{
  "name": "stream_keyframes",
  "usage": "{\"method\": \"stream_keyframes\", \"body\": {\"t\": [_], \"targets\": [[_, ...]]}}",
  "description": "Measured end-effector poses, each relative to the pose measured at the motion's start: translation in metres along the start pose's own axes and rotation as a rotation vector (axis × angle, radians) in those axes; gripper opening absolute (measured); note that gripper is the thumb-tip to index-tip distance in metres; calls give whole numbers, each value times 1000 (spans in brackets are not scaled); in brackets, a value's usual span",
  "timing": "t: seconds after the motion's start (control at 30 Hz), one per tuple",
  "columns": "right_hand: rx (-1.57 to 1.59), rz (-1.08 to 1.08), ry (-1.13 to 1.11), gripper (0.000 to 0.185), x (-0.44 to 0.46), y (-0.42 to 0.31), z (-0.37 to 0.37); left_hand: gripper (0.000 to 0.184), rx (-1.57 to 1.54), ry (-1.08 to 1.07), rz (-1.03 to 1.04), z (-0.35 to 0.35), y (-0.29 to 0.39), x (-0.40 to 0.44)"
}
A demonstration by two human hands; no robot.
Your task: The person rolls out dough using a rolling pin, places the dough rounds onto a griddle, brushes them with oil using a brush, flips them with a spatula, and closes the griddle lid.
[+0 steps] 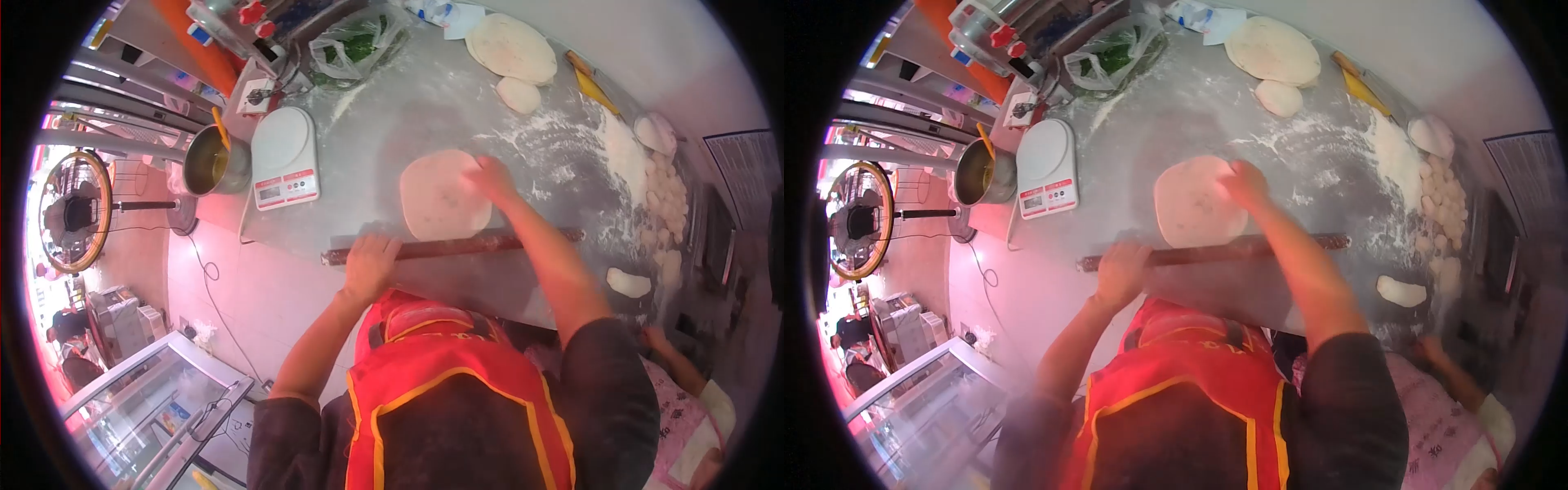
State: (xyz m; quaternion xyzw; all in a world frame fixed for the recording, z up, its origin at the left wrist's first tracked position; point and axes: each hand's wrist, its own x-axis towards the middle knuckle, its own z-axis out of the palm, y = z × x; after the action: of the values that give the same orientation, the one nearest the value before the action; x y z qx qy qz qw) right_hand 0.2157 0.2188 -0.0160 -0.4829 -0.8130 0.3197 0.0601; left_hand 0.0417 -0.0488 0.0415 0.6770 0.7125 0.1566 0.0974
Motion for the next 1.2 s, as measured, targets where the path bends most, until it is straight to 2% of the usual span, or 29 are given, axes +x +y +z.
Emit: {"method": "stream_keyframes", "body": {"t": [0.03,0.07,0.13,0.2,0.27,0.3,0.37,0.43,0.6,0.67,0.77,0.8,0.87,0.93,1.0,1.03,1.1,1.13,1.17,1.2], "targets": [[0,60,-32,25,-25,25,-7,32,5,-10,-3,1,0,3],[21,148,-4,26,-70,15,-32,34,2,54,-29,4,2,4],[-55,-151,362,33,-146,54,-26,36,-1,178,-87,14,8,7],[-453,-150,311,50,-198,49,-32,50,-15,169,-163,35,10,4],[-398,-66,320,55,-186,50,-25,57,46,164,-155,43,10,9],[-371,-27,324,58,-176,52,-23,64,59,35,-213,40,3,33],[-399,-87,410,59,-119,66,-29,61,207,105,-114,49,-22,84],[-493,-21,408,58,-55,65,-48,64,278,70,-145,34,-29,152],[-511,-85,621,57,43,69,-77,62,368,324,-65,39,-69,260],[-420,-105,524,59,12,69,-68,65,317,290,-50,40,-62,230],[-334,-146,381,62,-109,65,-31,71,119,42,-106,40,-36,110],[-283,-147,346,63,-150,56,-26,76,43,177,-22,53,-35,63],[-287,-101,224,65,-186,50,-25,67,-25,125,-18,43,-20,6],[-309,-124,153,65,-189,56,-35,58,103,151,54,55,-43,25],[-359,-98,326,62,-133,62,-52,56,69,150,-17,41,-53,89],[-382,-85,415,61,-108,62,-56,56,117,134,-53,40,-47,92],[-437,-31,321,57,-126,69,-37,58,202,90,-122,39,-39,97],[-467,-18,298,55,-127,70,-31,58,221,44,-141,45,-39,78],[-409,-151,365,54,-155,59,-35,61,168,71,-111,35,-30,59],[-572,-152,221,54,-176,68,-31,56,95,55,-184,59,-24,24]]}}
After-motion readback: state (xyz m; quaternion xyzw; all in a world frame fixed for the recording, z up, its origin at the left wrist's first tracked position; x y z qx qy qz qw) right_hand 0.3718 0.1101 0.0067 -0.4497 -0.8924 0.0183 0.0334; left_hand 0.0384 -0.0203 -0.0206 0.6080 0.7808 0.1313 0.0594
